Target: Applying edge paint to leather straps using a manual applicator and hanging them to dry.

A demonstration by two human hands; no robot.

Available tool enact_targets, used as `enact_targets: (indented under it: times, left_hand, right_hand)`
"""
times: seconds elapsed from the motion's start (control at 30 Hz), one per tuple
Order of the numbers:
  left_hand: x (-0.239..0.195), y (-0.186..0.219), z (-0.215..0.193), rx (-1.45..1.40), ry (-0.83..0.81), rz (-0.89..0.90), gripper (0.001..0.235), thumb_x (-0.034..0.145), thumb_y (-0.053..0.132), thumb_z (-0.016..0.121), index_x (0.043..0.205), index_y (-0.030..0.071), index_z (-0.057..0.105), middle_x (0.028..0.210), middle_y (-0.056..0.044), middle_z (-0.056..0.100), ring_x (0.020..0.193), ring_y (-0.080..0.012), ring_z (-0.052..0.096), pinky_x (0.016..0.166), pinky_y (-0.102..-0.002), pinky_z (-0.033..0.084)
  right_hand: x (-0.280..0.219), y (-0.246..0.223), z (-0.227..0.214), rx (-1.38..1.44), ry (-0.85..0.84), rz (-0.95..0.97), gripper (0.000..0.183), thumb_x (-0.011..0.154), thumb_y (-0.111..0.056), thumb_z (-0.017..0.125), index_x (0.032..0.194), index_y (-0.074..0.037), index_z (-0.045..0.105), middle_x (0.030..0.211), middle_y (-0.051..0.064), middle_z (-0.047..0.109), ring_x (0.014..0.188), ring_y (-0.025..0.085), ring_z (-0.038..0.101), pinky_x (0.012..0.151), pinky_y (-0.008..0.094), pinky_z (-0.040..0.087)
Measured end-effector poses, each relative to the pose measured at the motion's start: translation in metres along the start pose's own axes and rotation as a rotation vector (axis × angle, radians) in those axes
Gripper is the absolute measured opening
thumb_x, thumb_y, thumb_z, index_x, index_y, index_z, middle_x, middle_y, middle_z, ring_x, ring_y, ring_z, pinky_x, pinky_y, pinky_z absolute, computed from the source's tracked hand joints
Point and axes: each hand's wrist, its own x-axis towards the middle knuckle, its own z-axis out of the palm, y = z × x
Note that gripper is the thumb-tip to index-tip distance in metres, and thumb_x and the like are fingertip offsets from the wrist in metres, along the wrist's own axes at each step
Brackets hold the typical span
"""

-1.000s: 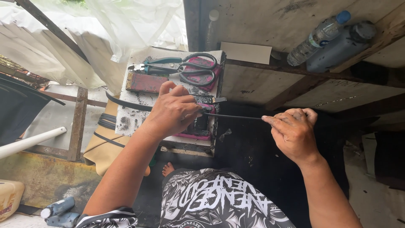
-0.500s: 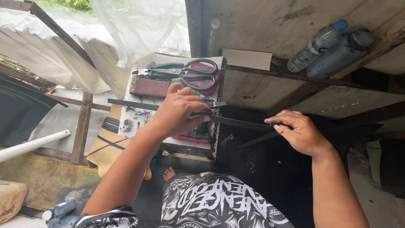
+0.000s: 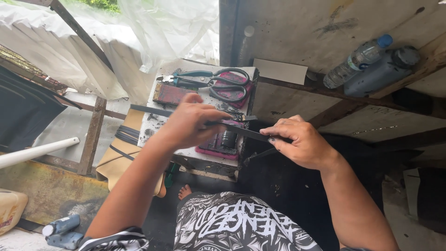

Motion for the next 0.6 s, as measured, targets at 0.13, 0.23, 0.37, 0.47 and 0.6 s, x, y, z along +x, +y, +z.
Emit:
enact_targets:
  times: [0.13,0.23,0.37,0.47,0.6]
  left_hand:
    - [-0.042,-0.043,-0.027,0.149,0.064,-0.116,0.021,0.084,0.028,0.083,0.102,0.019,0.077,0.087,0.002,0.077,0.085,-0.0182,0.074,0.105,-0.04,0.037]
    - [-0.068,-0.058,-0.042,0.306,0.109,-0.188,0.019,0.083,0.031,0.084,0.101,0.025,0.078,0.09,0.008,0.077,0.087,-0.0125,0.073,0.108,-0.038,0.037]
    - [-0.083,-0.066,-0.039,0.405,0.133,-0.199,0.017,0.083,0.03,0.084,0.099,0.029,0.077,0.092,0.012,0.076,0.089,-0.008,0.072,0.111,-0.037,0.035]
    - [-0.086,-0.068,-0.037,0.486,0.135,-0.201,0.015,0.085,0.03,0.084,0.099,0.03,0.078,0.089,0.014,0.076,0.087,-0.0052,0.071,0.113,-0.037,0.034]
    - [-0.086,-0.069,-0.031,0.57,0.16,-0.154,0.008,0.089,0.034,0.082,0.094,0.031,0.077,0.083,0.015,0.072,0.095,-0.0057,0.066,0.11,-0.04,0.033]
  right_hand:
    - [0.002,0.003,0.019,-0.295,0.048,-0.105,0.022,0.091,-0.008,0.069,0.11,-0.012,0.079,0.086,0.0,0.076,0.086,0.014,0.072,0.093,0.032,0.043]
    - [0.009,0.002,0.03,-0.47,0.077,-0.188,0.02,0.093,-0.009,0.069,0.109,-0.014,0.079,0.085,-0.001,0.074,0.081,0.013,0.069,0.09,0.032,0.043]
    - [0.015,0.002,0.049,-0.571,0.106,-0.268,0.021,0.092,-0.007,0.07,0.109,-0.017,0.079,0.083,0.001,0.072,0.082,0.014,0.068,0.089,0.035,0.044]
    - [0.018,0.004,0.055,-0.672,0.13,-0.302,0.022,0.093,-0.009,0.07,0.11,-0.019,0.077,0.082,-0.002,0.069,0.082,0.013,0.065,0.089,0.036,0.044]
    - [0.017,0.005,0.058,-0.743,0.15,-0.304,0.023,0.092,-0.009,0.072,0.111,-0.022,0.077,0.082,-0.003,0.067,0.085,0.013,0.062,0.091,0.037,0.041]
